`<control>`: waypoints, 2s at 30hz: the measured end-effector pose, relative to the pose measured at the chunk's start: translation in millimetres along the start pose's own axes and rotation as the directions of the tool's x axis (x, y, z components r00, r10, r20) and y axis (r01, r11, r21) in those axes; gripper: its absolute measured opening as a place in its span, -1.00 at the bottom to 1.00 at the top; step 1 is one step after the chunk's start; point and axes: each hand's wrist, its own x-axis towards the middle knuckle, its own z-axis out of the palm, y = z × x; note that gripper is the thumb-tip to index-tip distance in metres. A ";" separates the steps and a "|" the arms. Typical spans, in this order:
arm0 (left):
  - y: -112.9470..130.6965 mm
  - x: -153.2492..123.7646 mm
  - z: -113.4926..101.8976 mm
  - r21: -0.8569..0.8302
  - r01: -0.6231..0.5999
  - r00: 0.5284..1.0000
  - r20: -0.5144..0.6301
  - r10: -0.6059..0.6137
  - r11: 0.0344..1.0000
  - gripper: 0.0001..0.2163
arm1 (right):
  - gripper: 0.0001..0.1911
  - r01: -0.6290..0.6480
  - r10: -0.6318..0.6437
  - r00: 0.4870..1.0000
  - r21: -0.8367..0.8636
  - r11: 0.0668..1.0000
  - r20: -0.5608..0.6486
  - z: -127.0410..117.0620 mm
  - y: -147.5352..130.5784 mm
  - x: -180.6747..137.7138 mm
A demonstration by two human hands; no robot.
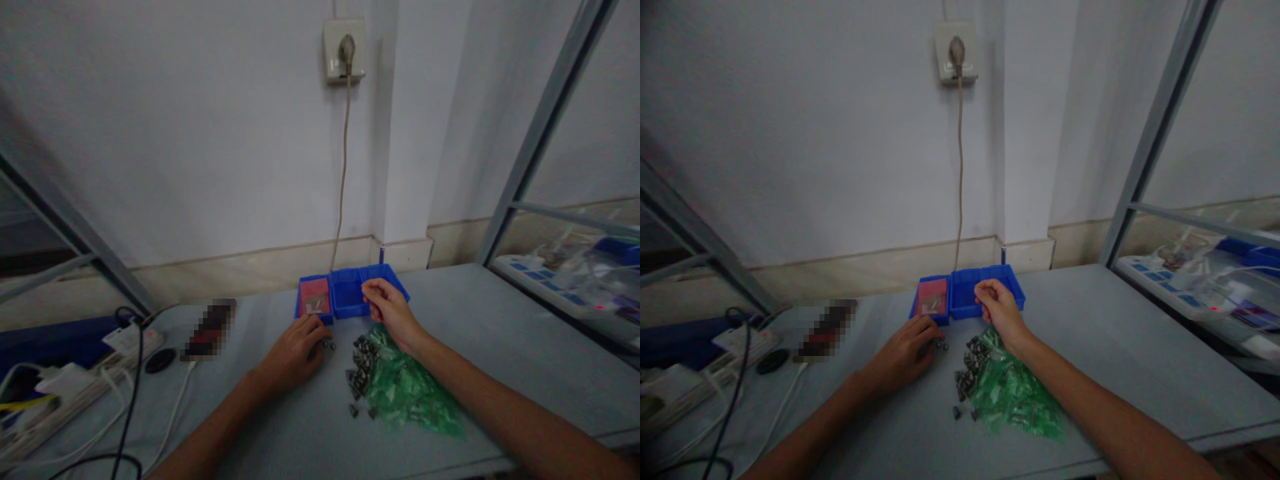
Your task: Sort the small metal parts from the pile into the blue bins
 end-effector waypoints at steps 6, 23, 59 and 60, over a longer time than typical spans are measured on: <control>-0.7 -0.7 2.1 0.012 0.008 1.000 -0.002 -0.008 1.000 -0.66 | -0.62 -0.003 0.003 1.000 -0.010 1.000 0.000 0.3 1.4 0.2; 2.6 -2.2 3.4 0.006 0.039 0.994 0.099 -0.039 0.999 -0.65 | -0.62 0.014 -0.012 0.999 -0.048 0.999 0.035 2.5 -1.9 -3.6; -7.3 -1.0 16.9 -0.044 0.026 0.999 0.027 -0.025 0.999 -0.88 | -0.66 0.029 -0.025 0.997 -0.041 0.999 0.077 1.1 2.0 -2.4; -7.5 -1.1 17.4 -0.040 0.025 0.999 0.025 -0.024 0.999 -0.87 | -0.67 0.034 -0.031 0.996 -0.045 0.998 0.082 1.3 2.0 -2.4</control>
